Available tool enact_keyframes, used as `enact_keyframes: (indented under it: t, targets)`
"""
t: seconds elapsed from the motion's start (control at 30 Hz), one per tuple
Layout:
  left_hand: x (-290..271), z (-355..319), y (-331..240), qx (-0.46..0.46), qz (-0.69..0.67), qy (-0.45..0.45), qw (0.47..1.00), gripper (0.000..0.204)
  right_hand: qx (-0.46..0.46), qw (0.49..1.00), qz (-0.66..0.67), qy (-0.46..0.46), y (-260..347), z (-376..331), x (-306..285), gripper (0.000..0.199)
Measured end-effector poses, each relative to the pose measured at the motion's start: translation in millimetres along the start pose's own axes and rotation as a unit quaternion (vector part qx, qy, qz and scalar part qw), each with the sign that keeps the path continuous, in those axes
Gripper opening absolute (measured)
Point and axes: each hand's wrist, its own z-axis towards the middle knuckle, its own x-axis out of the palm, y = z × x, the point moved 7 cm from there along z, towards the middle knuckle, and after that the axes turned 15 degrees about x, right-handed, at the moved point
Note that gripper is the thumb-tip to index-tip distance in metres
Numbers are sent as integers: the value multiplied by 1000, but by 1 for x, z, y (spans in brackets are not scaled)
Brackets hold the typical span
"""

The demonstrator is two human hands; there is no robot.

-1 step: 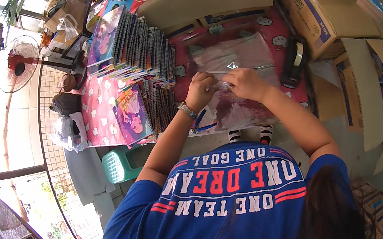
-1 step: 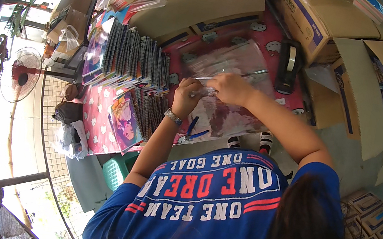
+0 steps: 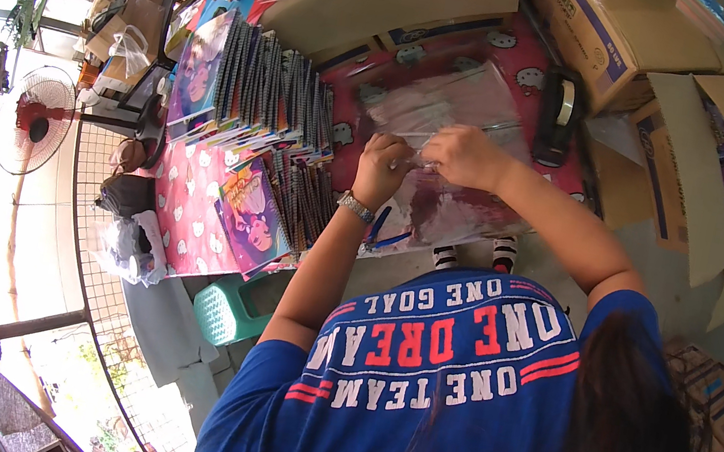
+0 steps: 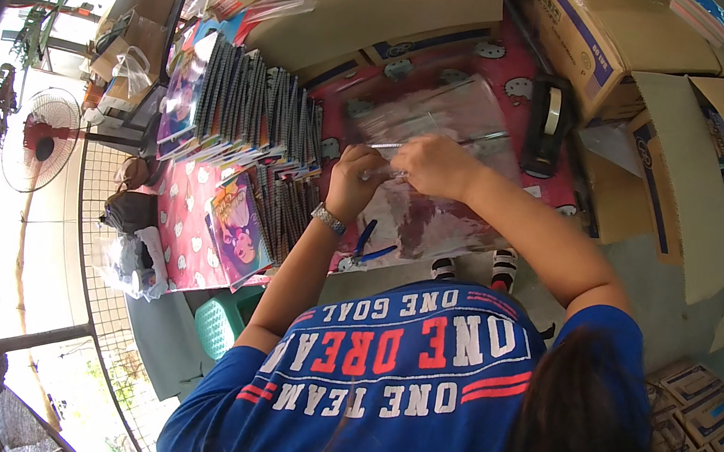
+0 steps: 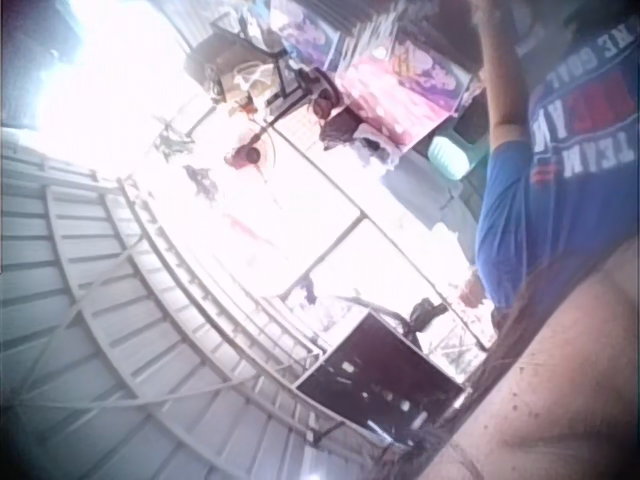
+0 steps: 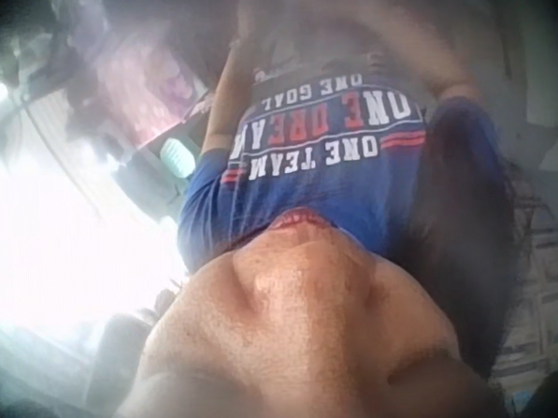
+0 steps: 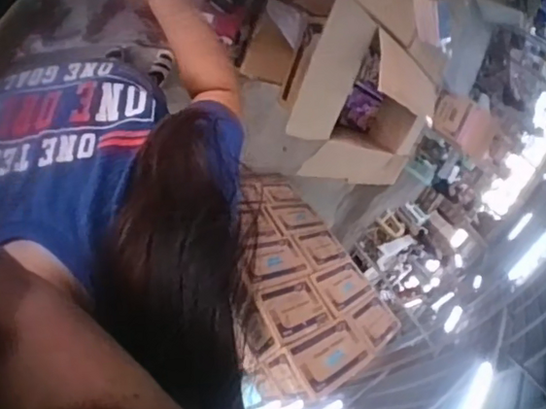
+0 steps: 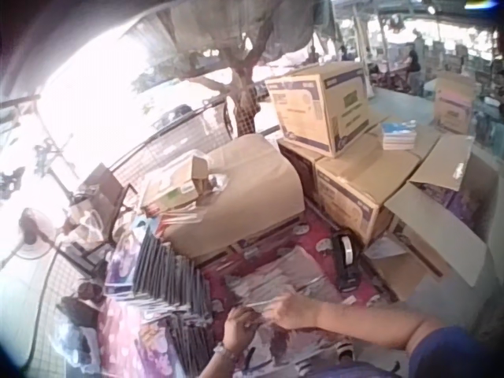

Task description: The person takes a stack of notebooks, places them into a plastic bag, and seals the bag by hand. They then place the packaged notebooks into a cardboard box.

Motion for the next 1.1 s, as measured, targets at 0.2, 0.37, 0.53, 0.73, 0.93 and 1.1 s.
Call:
enact_keyframes:
  t: [0.2, 0.37, 0.53, 0.73, 0.93, 1.1]
  targets:
    - [-1, 2, 5, -35, -86, -44, 995, 14, -46, 976, 169, -132, 86, 15, -108, 23]
    - [-2, 3, -2, 22, 0, -15, 1000, 15, -57, 994, -77, 48, 58, 2, -5, 25]
    - [1, -13, 5, -33, -33, -75, 996, 14, -10, 976, 177, -130, 67, 24, -88, 36]
    - [0, -12, -6, -11, 134, 32, 990, 25, 114, 993, 41, -12, -17, -1, 16, 60]
    - [-2, 12, 14, -256, 111, 94, 956, 53, 324, 944, 56, -40, -50, 23, 11, 40]
    - [-9, 26, 15, -285, 189, 245, 907, 43, 506, 784, 175, -315, -164, -75, -44, 37]
